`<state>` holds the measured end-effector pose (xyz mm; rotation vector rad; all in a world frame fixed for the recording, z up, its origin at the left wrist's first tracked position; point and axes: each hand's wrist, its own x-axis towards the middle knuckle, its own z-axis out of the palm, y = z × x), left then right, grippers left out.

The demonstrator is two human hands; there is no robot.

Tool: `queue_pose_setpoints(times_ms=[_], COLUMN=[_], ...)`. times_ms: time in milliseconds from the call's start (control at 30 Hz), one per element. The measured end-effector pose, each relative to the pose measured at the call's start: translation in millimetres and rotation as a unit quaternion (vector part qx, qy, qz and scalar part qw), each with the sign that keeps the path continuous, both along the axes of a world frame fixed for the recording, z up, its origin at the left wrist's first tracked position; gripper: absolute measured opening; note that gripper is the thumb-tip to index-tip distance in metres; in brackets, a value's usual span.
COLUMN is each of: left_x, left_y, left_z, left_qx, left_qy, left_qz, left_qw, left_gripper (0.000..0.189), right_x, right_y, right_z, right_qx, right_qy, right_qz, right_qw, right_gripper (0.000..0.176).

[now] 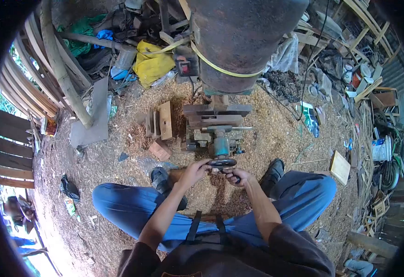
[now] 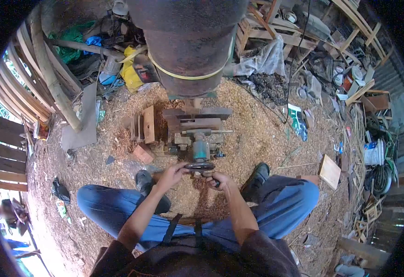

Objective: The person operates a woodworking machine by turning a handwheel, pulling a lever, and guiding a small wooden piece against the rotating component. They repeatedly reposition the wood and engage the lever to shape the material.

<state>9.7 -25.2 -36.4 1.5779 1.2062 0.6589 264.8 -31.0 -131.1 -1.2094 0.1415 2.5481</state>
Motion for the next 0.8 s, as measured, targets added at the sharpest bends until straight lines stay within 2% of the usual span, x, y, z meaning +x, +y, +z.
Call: queue_pose_setpoints(times_ms=[67, 167, 233, 300, 333, 400, 533, 567, 600, 633, 667, 700, 733, 800], left_x=[-4, -17, -24, -31, -32, -28, -21, -20, -20, -20, -21, -22, -23, -22], left_y=[-1, -6, -3, -7, -9, -8, -10, -9, -10, -12, -14, -13, -12, -13], left_z=[-3, -21, -19, -15, -14, -11, 0, -3, -11, -14, -16, -16, -17, -19], left_qx=[0.009, 0.019, 0.021, -0.055, -0.054, 0.032, 0.018, 0.021, 0.033, 0.045, 0.047, 0.03, 0.014, 0.048], left_qy=[0.006, 0.009, 0.009, 0.016, 0.02, 0.013, 0.002, 0.002, 0.015, 0.029, 0.03, 0.021, 0.013, 0.006], left_qz=[-0.003, 0.017, 0.035, 0.048, 0.047, 0.041, 0.055, 0.056, 0.064, 0.072, 0.071, 0.073, 0.073, 0.072], left_qw=[1.0, 1.0, 0.999, 0.997, 0.997, 0.999, 0.998, 0.998, 0.997, 0.996, 0.996, 0.997, 0.997, 0.996], left_gripper=[0.032, 0.032, 0.032, 0.03, 0.03, 0.03, 0.032, 0.032, 0.031, 0.03, 0.03, 0.03, 0.03, 0.031], right_x=[-3, -20, -34, -39, -41, -41, -43, -46, -50, -52, -57, -63, -63, -59], right_y=[-1, -7, -10, -14, -14, -10, -14, -16, -18, -23, -28, -29, -31, -33], right_z=[4, 12, 6, 0, 1, 0, 20, 32, 41, 23, 0, 0, 2, 6], right_qx=[0.001, -0.004, -0.019, -0.015, -0.002, 0.021, 0.037, 0.137, 0.232, 0.232, 0.28, 0.323, 0.325, 0.464], right_qy=[0.024, -0.019, -0.027, -0.025, -0.028, -0.03, -0.112, -0.229, -0.34, -0.34, -0.434, -0.523, -0.523, -0.586], right_qz=[-0.008, 0.009, -0.023, -0.017, -0.013, -0.002, -0.035, -0.011, 0.014, 0.014, 0.002, -0.012, -0.017, 0.032], right_qw=[1.0, 1.0, 0.999, 0.999, 1.0, 0.999, 0.992, 0.964, 0.911, 0.911, 0.856, 0.788, 0.788, 0.664], right_gripper=[0.012, 0.012, 0.009, 0.009, 0.009, 0.007, 0.018, 0.019, 0.02, 0.02, 0.024, 0.03, 0.03, 0.031])
